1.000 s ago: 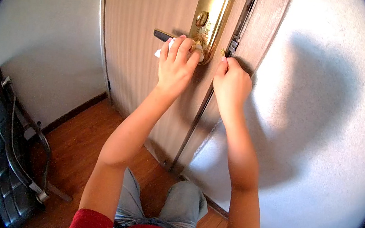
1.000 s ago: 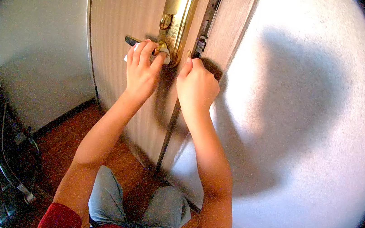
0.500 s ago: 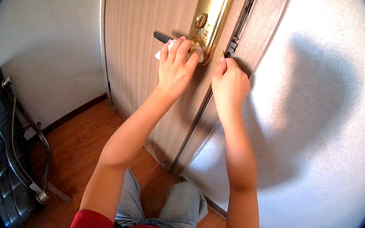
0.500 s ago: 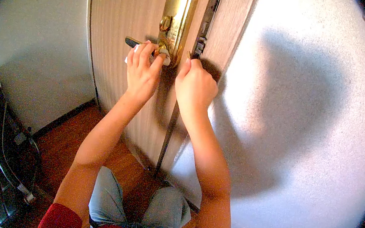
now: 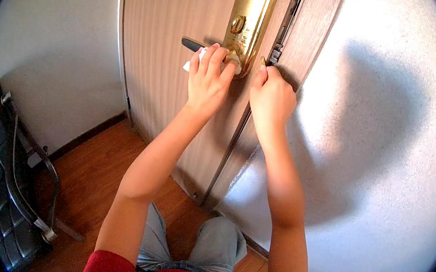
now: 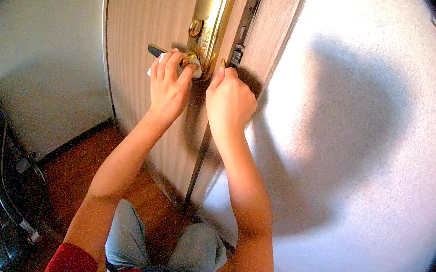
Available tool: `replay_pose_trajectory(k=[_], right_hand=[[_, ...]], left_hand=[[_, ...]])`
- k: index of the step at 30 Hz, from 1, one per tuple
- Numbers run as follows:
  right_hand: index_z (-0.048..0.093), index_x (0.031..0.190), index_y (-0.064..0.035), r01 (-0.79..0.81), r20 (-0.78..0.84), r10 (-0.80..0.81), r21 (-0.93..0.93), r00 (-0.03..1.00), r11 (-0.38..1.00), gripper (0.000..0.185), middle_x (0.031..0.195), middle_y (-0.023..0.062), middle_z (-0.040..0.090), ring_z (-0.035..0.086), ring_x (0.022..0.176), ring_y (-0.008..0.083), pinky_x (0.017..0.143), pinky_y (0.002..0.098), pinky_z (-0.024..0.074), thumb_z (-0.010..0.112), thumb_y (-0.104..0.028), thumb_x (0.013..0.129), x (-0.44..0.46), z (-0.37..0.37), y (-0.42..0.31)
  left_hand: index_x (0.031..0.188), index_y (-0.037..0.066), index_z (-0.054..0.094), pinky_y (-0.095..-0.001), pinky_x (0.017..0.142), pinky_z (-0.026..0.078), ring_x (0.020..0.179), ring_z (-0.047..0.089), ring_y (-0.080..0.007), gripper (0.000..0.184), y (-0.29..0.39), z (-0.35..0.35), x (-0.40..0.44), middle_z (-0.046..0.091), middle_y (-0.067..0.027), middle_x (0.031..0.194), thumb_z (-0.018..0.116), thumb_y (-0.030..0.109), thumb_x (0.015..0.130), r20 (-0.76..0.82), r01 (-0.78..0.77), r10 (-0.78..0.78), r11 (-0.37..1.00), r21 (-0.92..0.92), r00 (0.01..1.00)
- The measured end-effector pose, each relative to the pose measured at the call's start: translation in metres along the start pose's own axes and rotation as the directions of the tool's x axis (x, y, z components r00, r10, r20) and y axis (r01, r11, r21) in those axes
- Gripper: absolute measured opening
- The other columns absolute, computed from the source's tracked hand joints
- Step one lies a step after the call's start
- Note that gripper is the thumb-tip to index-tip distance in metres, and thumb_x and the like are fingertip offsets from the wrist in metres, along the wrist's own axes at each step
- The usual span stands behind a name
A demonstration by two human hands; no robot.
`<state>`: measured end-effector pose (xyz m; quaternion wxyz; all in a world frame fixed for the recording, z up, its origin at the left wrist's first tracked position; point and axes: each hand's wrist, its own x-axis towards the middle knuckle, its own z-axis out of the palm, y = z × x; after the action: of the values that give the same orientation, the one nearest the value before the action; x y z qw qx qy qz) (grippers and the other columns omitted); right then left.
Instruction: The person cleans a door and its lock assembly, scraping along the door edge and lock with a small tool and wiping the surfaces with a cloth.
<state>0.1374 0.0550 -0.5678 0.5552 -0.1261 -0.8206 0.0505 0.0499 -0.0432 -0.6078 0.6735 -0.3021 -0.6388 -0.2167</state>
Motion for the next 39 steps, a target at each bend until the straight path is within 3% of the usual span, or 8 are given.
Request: replay_pose_trajectory(k=[13, 39], right_hand=[[0.058, 0.068, -0.0067, 0.028, -0.002, -0.028, -0.081, 1.000, 0.996, 0.028, 0.056, 0.0155, 0.060, 0.062, 0.051, 0.0328, 0.048, 0.0425, 0.0502, 0.049, -0.023, 0.089, -0.0028, -0.0019, -0.0001], [0.060, 0.070, -0.0058, -0.007, 0.001, 0.007, 0.010, 1.000, 1.000, 0.029, 0.059, 0.0178, 0.061, 0.062, 0.055, 0.0366, 0.053, 0.0465, 0.0503, 0.049, -0.024, 0.089, 0.0009, -0.0073, 0.0001]], left_hand=[[0.094, 0.010, 0.060, -0.0456, 0.098, 0.034, 0.115, 0.046, -0.0296, 0.024, -0.0007, -0.0004, -0.0006, 0.049, -0.0100, 0.114, 0.059, 0.005, 0.071, 0.008, 0.005, -0.005, 1.000, -0.005, 1.000], [0.093, 0.009, 0.061, -0.0458, 0.096, 0.035, 0.115, 0.046, -0.0300, 0.024, 0.0002, -0.0013, 0.0010, 0.049, -0.0106, 0.115, 0.059, 0.005, 0.070, 0.016, 0.013, -0.013, 1.000, -0.015, 1.000]])
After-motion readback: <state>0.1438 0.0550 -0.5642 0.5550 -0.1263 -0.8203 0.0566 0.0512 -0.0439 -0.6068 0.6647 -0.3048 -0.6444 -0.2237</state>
